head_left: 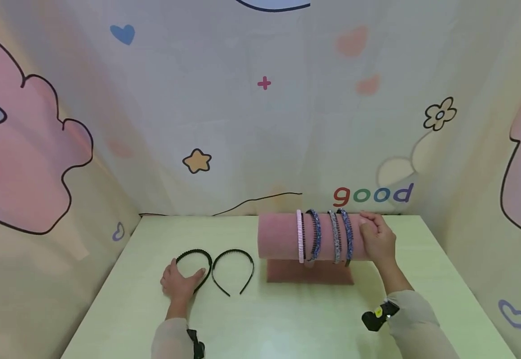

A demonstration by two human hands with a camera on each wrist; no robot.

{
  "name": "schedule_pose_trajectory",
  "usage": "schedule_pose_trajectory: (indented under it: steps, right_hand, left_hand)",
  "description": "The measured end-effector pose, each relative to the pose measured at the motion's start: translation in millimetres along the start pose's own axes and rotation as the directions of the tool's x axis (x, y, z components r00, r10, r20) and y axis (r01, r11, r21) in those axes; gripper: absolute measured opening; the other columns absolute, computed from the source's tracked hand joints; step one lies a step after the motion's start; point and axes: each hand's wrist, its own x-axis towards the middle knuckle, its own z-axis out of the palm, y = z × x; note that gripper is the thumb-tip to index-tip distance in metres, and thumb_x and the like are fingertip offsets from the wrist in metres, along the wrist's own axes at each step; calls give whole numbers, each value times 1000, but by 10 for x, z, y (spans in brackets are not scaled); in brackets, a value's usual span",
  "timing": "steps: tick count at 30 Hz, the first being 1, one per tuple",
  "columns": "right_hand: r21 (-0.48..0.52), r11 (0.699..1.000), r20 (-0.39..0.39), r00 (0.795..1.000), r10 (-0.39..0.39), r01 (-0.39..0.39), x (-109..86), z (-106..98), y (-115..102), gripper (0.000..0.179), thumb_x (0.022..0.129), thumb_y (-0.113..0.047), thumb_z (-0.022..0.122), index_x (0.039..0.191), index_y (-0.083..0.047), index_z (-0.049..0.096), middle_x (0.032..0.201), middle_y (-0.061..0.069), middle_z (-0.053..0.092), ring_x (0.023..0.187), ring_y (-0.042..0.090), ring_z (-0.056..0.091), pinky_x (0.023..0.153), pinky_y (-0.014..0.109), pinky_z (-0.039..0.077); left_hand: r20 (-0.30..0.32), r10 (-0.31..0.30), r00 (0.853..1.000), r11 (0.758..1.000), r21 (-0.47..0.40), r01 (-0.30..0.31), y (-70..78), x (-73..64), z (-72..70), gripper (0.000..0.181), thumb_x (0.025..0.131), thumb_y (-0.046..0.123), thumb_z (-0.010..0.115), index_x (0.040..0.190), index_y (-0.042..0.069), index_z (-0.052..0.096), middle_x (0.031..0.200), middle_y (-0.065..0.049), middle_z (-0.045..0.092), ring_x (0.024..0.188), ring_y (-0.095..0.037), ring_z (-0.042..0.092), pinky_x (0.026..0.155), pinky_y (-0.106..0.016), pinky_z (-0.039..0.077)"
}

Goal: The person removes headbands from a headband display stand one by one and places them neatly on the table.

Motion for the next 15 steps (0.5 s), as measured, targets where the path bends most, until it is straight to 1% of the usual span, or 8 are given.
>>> schedule_pose_trajectory:
  steps: [3,6,10,12,15]
  right_hand:
    - [-7,1000,2,1000,-17,17,20,13,3,28,89,-28,50,109,-14,64,117,13,61,99,32,55,79,45,39]
    - [-5,1000,9,1000,-13,14,27,26,7,28,89,-28,51,110,-14,64,117,13,61,99,32,55,80,45,39]
    - [0,1000,1,1000,5,-5,5,10,-8,28,89,-27,51,110,-14,64,117,13,60,99,32,55,80,46,39]
    - [5,1000,-2,1000,10,-10,-5,0,-10,28,89,-27,51,110,-14,64,118,13,60,101,32,54,82,46,39]
    - [9,1000,-3,1000,10,-10,-16,-14,-7,28,89,-27,51,110,-13,64,119,13,60,102,32,54,83,46,39]
  left_hand:
    - [-10,14,1000,997,-72,-15,-41,3,-4,90,79,36,72,144,0,22,141,-29,23,128,-50,15,99,-61,15]
    - [-12,27,1000,987,-156,-29,-55,1,-34,84,82,34,68,144,-1,23,142,-29,22,128,-50,15,100,-60,16]
    - [22,34,999,975,-218,-28,-26,-16,-67,83,85,34,66,146,0,20,143,-29,20,130,-48,13,102,-58,17]
    - [5,28,1000,968,-249,-26,11,-37,-82,81,85,33,66,145,1,22,143,-28,21,130,-47,14,102,-57,18]
    - [-52,19,998,946,-322,-35,83,-87,-104,78,85,32,66,145,2,25,142,-26,24,131,-44,18,102,-55,19]
